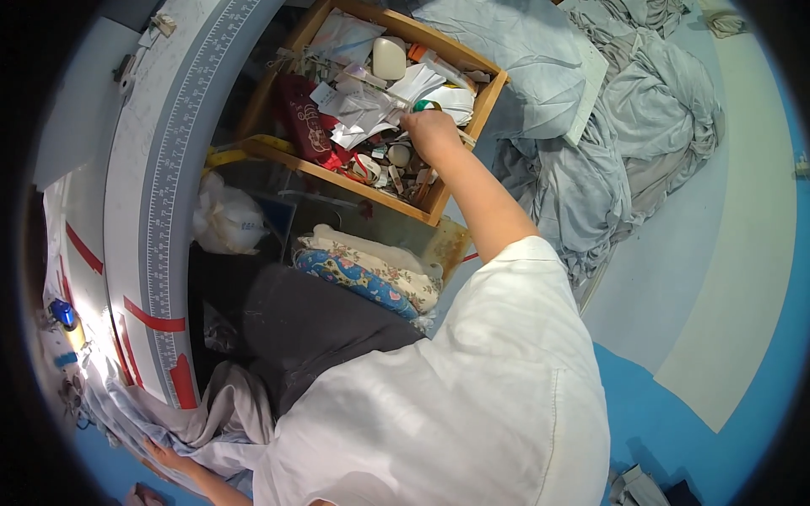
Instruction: Sewing pieces of white fabric together using an industrial sewing machine in a factory environment.
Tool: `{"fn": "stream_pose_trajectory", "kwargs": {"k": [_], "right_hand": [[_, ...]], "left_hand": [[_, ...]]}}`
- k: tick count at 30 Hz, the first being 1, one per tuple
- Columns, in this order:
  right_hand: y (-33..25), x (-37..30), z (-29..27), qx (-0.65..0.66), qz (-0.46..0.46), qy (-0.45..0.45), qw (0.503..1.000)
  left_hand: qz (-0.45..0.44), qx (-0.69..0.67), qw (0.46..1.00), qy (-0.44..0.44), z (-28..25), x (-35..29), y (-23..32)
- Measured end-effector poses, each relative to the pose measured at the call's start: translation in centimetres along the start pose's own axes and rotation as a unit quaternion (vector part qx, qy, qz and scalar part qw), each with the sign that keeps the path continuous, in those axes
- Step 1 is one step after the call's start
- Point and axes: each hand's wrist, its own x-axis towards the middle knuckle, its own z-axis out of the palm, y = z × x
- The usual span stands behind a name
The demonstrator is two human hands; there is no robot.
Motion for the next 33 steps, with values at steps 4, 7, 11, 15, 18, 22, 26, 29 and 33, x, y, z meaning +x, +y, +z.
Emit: {"fn": "stream_pose_trajectory", "kwargs": {"k": [4, 7, 11, 15, 18, 22, 26, 29, 33], "right_hand": [[1.1, -0.1, 1.9, -0.007, -0.033, -0.01, 0.999], [0.6, 0.1, 1.3, 0.053, -0.001, 0.024, 0.998], [0.9, 1.8, 0.0, 0.295, 0.064, -0.012, 0.953], [0.9, 3.2, -1.4, 0.196, -0.02, 0.029, 0.98], [-0.1, 1.3, -1.6, 0.218, -0.014, 0.011, 0.976], [-2.7, -1.7, 0.5, 0.238, -0.062, 0.238, 0.939], [-8.2, -5.7, 1.0, 0.332, -0.067, 0.137, 0.931], [-6.0, -5.6, 3.5, 0.138, -0.001, 0.104, 0.985], [-5.9, -1.6, 4.9, 0.1, 0.014, 0.158, 0.982]], "left_hand": [[0.009, 0.008, 1.0, -0.006, 0.2, 0.0, 1.2], [0.017, 0.009, 1.0, -0.001, -0.2, -0.4, 0.6], [-0.039, -0.056, 0.998, -0.002, 0.4, -0.2, 2.2], [0.009, -0.011, 1.0, 0.001, 0.2, 0.1, 1.9], [-0.011, -0.003, 1.0, -0.004, -0.2, -0.1, 2.1], [0.024, 0.005, 1.0, -0.001, -0.2, -0.1, 0.2], [0.027, -0.001, 1.0, -0.007, 0.3, -0.5, 1.0], [0.02, -0.01, 1.0, -0.01, 0.5, -0.3, 1.7], [-0.007, -0.057, 0.998, -0.02, 0.7, -0.5, 0.3]]}}
